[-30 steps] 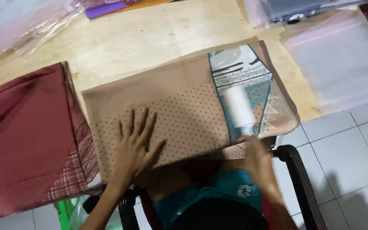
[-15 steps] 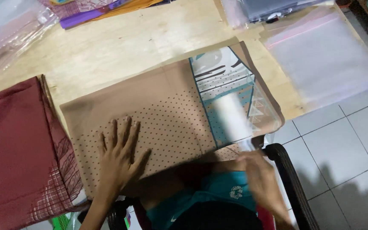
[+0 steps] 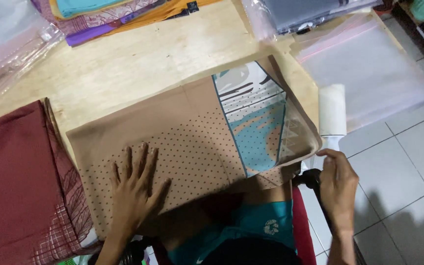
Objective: The person is using a lint roller to clean a piece of fabric on a table and then proceeds to fold it.
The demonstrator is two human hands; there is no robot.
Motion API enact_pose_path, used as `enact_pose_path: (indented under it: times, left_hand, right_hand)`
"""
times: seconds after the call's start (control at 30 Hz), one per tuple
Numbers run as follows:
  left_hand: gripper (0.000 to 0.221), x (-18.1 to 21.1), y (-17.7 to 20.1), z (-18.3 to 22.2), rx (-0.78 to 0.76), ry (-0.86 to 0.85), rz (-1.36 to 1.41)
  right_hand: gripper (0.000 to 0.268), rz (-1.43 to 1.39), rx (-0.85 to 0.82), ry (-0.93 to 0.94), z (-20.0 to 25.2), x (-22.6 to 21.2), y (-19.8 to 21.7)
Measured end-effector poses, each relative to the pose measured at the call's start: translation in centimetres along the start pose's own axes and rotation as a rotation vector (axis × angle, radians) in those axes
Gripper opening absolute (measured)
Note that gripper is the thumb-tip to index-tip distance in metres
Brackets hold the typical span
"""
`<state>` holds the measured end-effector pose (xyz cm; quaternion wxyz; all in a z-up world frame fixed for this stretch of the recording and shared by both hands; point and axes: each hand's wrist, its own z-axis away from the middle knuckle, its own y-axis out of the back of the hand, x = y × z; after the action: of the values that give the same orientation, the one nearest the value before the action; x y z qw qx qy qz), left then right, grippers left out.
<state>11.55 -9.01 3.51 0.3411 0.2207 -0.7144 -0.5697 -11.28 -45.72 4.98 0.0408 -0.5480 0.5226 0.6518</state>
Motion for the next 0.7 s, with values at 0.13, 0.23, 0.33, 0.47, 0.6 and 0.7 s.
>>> enact_pose_path:
  times: [0.13,0.23,0.33,0.47,0.6,0.7]
  left_hand:
    - [0.079,-0.4,-0.2,-0.1,-0.009,0.0,-0.007]
    - [0.083,-0.2,0.5,-2.0,-0.125,0.008,-0.062]
    - [0.065,2.3,1.1,-7.2,0.075,0.009,-0.1]
    - [0.075,1.6,-2.9,-13.2,0.073,-0.157,0.047]
    - [0.085,-0.1,-5.6,-14.9,0.144,-0.189,0.024]
    - [0.089,0.3,-4.8,-15.2,0.051,-0.133,0.045]
  right_hand:
    - [0.029,-0.036,-0.057,-0.021,-0.6,-3.9,-3.1]
    - [0.038,-0.165,-0.137,0.233,-2.2,-6.9,-7.0]
    - [0.032,-0.174,-0.129,0.334,-3.2,-11.3,-9.4]
    - [0.039,0.126,-0.404,0.164,-3.6,-10.3,-12.6]
    - [0.033,0.255,-0.393,0.138,-5.8,-9.9,-13.0]
    - [0.03,0.26,-0.249,0.154,-8.6,-6.1,-12.8]
